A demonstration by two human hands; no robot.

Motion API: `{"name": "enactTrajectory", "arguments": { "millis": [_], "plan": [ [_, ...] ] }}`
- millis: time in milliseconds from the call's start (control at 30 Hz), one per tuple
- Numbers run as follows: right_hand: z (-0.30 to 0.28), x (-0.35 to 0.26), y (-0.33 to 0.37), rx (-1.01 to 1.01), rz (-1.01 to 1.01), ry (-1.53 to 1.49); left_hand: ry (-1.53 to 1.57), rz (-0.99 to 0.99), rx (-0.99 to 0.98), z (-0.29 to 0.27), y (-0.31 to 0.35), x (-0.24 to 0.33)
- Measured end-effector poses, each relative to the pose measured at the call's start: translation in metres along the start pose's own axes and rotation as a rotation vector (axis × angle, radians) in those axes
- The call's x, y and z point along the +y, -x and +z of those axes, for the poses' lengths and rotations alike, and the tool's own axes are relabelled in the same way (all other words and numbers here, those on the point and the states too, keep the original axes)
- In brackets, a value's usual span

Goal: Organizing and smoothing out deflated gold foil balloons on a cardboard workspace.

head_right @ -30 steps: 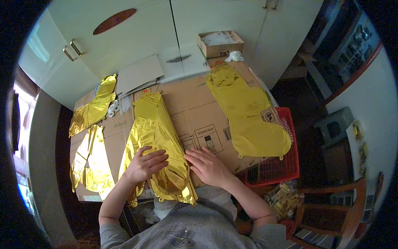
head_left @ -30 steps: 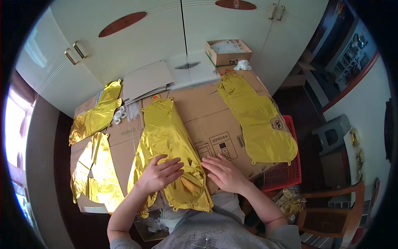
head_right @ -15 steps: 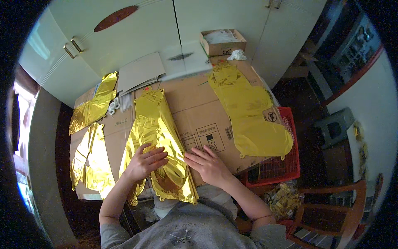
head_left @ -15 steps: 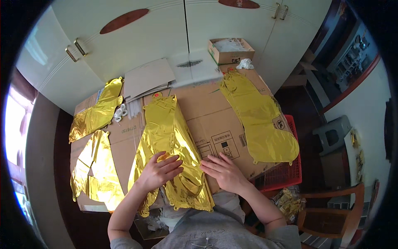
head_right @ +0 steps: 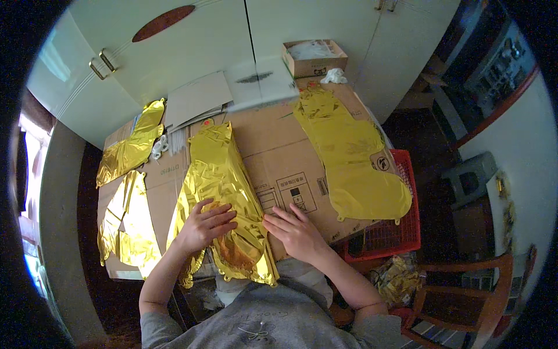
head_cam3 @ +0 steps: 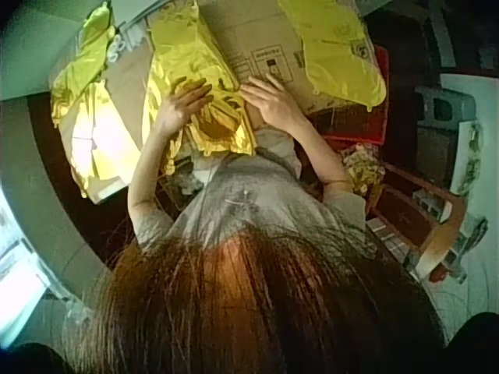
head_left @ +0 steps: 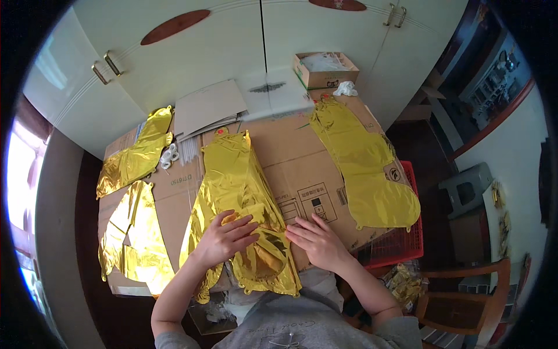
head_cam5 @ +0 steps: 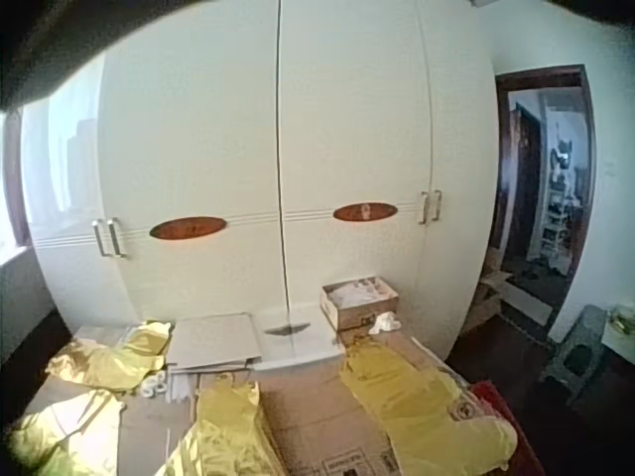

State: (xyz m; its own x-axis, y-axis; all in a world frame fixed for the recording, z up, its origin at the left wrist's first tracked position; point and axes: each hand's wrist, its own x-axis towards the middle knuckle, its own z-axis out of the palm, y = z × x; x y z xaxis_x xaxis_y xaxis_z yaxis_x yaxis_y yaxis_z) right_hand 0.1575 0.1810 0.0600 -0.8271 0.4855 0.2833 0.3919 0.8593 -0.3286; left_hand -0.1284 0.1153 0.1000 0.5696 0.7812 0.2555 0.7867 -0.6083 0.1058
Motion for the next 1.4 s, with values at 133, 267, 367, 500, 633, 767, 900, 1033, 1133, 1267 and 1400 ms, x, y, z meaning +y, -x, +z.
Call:
{"name": "enactTrajectory", "arguments": {
  "millis": [133, 267, 367, 500, 633, 767, 900, 1033, 1133, 1267, 1400],
  "plan": [
    [0.0, -0.001, 0.0, -0.002, -0.014, 0.043, -0.012, 0.009, -0.023, 0.001, 0.0, -0.004],
    [-0.001, -0.003, -0.001, 0.031, -0.002, 0.036, 0.029, -0.052, -0.012, -0.009, -0.008, -0.017],
    [-0.001, -0.002, 0.0, 0.01, -0.015, 0.043, 0.096, -0.226, 0.079, -0.013, -0.024, -0.03],
    [0.0, -0.004, -0.001, 0.013, -0.015, 0.049, 0.156, -0.42, 0.19, -0.003, -0.063, -0.058],
    [-0.001, -0.005, -0.001, 0.011, -0.027, 0.07, 0.406, -0.705, 0.239, 0.016, -0.096, -0.079],
    [-0.001, -0.003, -0.001, 0.005, -0.033, 0.082, 0.646, -0.746, 0.188, 0.022, -0.115, -0.092],
    [0.001, -0.003, 0.0, 0.011, -0.018, 0.047, 0.691, -0.71, 0.132, 0.034, -0.12, -0.106],
    [0.0, -0.004, -0.001, 0.02, -0.009, 0.027, 0.643, -0.697, 0.105, 0.044, -0.126, -0.109],
    [0.001, -0.003, 0.0, 0.018, -0.014, 0.034, 0.607, -0.73, 0.064, 0.046, -0.129, -0.106],
    [0.003, -0.003, 0.0, 0.035, -0.014, 0.029, 0.449, -0.632, 0.115, 0.058, -0.125, -0.11],
    [0.004, -0.002, 0.0, 0.051, -0.007, 0.02, 0.458, -0.658, 0.095, 0.056, -0.126, -0.107]
  ]
}}
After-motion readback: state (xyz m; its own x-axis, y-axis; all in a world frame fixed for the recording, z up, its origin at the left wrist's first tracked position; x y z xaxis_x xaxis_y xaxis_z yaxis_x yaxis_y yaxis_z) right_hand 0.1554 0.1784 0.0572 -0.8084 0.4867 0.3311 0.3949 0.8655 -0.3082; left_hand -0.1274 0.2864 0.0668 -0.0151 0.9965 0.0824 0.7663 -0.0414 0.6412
